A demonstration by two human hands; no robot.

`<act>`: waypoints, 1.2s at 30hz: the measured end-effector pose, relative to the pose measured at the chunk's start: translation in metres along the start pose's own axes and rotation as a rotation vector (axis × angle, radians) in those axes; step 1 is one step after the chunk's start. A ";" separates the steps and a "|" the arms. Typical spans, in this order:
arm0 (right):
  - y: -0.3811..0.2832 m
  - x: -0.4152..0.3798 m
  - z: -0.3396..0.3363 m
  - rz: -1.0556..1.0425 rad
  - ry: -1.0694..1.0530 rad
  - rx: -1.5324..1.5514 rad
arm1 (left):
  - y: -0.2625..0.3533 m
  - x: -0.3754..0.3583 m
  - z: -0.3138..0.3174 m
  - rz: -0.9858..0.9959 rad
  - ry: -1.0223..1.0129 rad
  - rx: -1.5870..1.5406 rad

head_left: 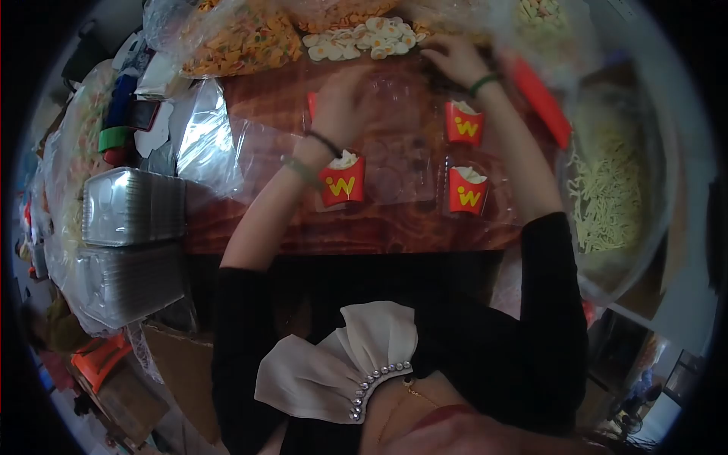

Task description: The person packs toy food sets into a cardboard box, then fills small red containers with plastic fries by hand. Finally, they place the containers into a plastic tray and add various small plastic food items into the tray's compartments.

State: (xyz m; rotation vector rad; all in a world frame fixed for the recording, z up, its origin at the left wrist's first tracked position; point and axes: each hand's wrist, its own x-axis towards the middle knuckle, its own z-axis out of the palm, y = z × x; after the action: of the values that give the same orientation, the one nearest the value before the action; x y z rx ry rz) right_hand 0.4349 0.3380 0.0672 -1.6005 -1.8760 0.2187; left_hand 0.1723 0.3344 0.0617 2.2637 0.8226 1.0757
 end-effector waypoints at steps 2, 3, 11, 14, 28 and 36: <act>0.010 0.021 0.018 0.040 -0.068 0.033 | -0.032 0.042 0.036 -0.035 0.020 0.050; 0.009 0.027 0.024 0.038 -0.058 0.029 | -0.039 0.058 0.048 -0.024 0.022 0.051; 0.005 0.044 0.041 0.199 -0.182 -0.120 | -0.079 0.100 0.073 -0.047 -0.088 0.330; 0.008 0.042 0.037 0.143 -0.089 0.045 | -0.084 0.105 0.057 -0.207 -0.151 0.141; -0.079 -0.004 0.048 -0.127 -0.062 -0.065 | -0.068 0.049 -0.011 -0.592 -0.144 -2.049; -0.076 0.000 0.069 -0.204 -0.206 0.071 | -0.049 0.002 -0.041 -0.542 -0.051 -2.162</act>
State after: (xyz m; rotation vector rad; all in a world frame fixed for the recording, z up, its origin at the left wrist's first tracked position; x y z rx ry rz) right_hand 0.3333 0.3394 0.0538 -1.3702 -2.1477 0.3686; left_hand 0.1254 0.3771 0.0532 0.1877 -0.0708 0.7496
